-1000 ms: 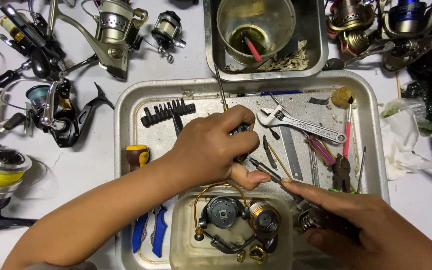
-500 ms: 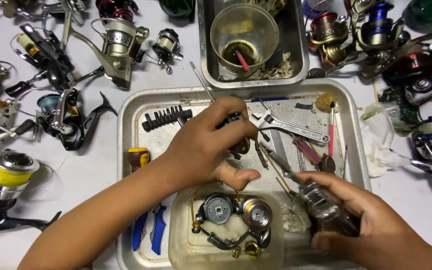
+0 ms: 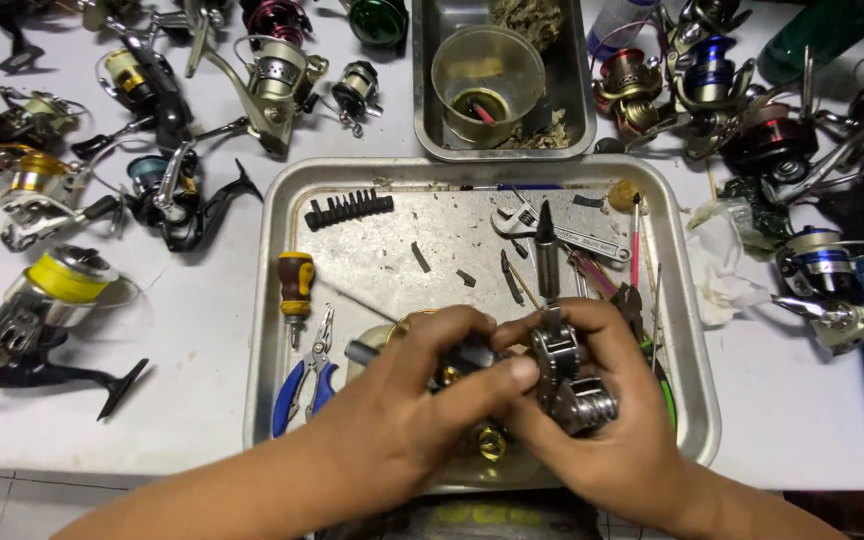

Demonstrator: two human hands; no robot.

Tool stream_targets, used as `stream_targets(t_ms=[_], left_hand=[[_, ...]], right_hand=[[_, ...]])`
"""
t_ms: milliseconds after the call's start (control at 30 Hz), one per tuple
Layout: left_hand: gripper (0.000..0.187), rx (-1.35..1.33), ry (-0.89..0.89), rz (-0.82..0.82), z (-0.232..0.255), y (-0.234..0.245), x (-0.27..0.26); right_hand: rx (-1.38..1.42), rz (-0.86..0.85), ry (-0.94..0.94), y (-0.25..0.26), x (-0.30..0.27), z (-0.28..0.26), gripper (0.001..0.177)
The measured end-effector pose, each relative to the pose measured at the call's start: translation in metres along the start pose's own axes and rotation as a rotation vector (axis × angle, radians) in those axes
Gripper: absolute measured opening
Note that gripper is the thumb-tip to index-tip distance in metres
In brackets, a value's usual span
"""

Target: The person disassembles a fishing reel, using a screwdriver to remove screws and a multi-tool to manipulate internal components. They clean parts with a cloth and place removed pieces into a metal tray.

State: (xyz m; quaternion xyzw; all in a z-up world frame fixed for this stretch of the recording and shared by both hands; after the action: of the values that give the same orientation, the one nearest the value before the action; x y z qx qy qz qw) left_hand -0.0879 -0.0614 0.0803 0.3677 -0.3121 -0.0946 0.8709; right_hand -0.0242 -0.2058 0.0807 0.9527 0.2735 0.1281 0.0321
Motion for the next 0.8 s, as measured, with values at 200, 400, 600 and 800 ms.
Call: stream_targets(t_ms=[200, 400, 600, 800], left_hand=[[0.075, -0.056, -0.105, 0.077, 0.021, 0.007, -0.02], [0.035, 0.178, -0.205, -0.022, 0.012, 0.038, -0.05], [0.041, -0.344, 0.602, 0.411, -0.063, 0.093, -0.053], [0.091, -0.703, 0.665, -0.658, -0.029, -0.002, -0.008]], right_hand=[[-0.17, 0.123, 0.044, 0.004, -0.011, 0.006, 0.059], [0.136, 0.079, -0.15, 0.016, -0.002, 0.02, 0.049], [0.351, -0.101, -0.201, -0.003, -0.007, 0.025, 0.048], [0.285, -0.287, -0.012, -0.024, -0.024, 0.005, 0.048]])
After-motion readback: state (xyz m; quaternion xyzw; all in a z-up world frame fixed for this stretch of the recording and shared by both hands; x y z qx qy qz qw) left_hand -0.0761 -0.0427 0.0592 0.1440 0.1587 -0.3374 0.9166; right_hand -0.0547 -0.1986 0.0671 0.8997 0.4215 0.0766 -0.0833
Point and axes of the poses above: each hand's wrist, its own x-axis towards the middle knuckle, its own y-axis out of the back of the hand, z = x × y, the point moved 7 cm from there along x, towards the middle knuckle, and after that the axes turned 1 degree about x, right-handed, at the moved point
